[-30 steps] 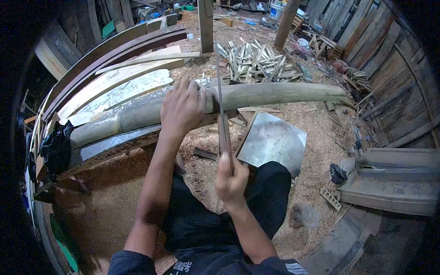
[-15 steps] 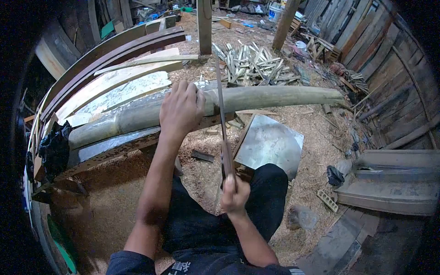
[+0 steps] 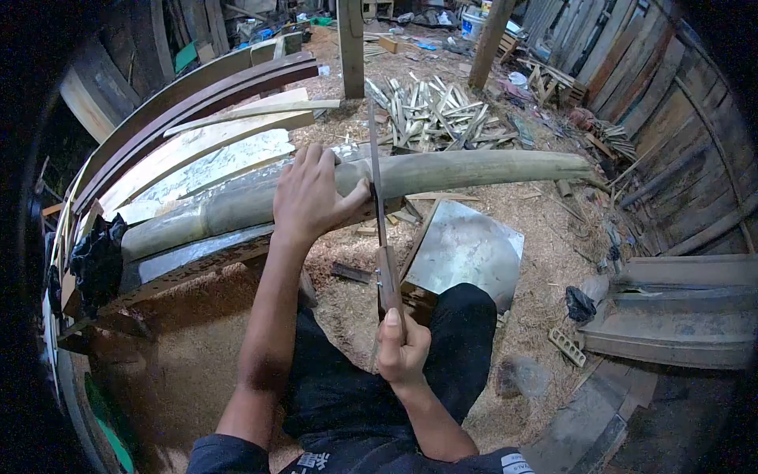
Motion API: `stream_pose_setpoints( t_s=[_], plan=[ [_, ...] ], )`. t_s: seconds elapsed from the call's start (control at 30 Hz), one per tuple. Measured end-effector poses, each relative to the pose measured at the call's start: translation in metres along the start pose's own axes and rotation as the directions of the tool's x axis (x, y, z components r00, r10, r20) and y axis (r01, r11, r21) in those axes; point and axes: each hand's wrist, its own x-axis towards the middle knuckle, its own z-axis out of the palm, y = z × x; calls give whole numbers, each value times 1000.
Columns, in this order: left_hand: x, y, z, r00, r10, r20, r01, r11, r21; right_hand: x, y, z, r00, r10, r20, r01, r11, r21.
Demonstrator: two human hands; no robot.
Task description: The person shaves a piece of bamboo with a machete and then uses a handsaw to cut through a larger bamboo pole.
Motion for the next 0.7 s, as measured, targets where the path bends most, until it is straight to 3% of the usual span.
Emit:
stream_pose_setpoints(
  t_s=[0.13,0.4,0.6,0.7],
  plan=[
    [0,2,-2,999,-22,40,23,1000,-20,20,-25,0,990,142,12,-141,989,-54],
    [4,3,-4,997,-57,49,59,998,-37,-10,-39,3,997,43,61,-28,971,-237],
    [2,1,-2,999,-39,38,41,998,-47,22,-50,12,995,98,8,-96,990,-98],
    [2,2,-7,995,-58,78,63,996,-57,52,-54,16,995,88,55,-77,982,-175]
  ],
)
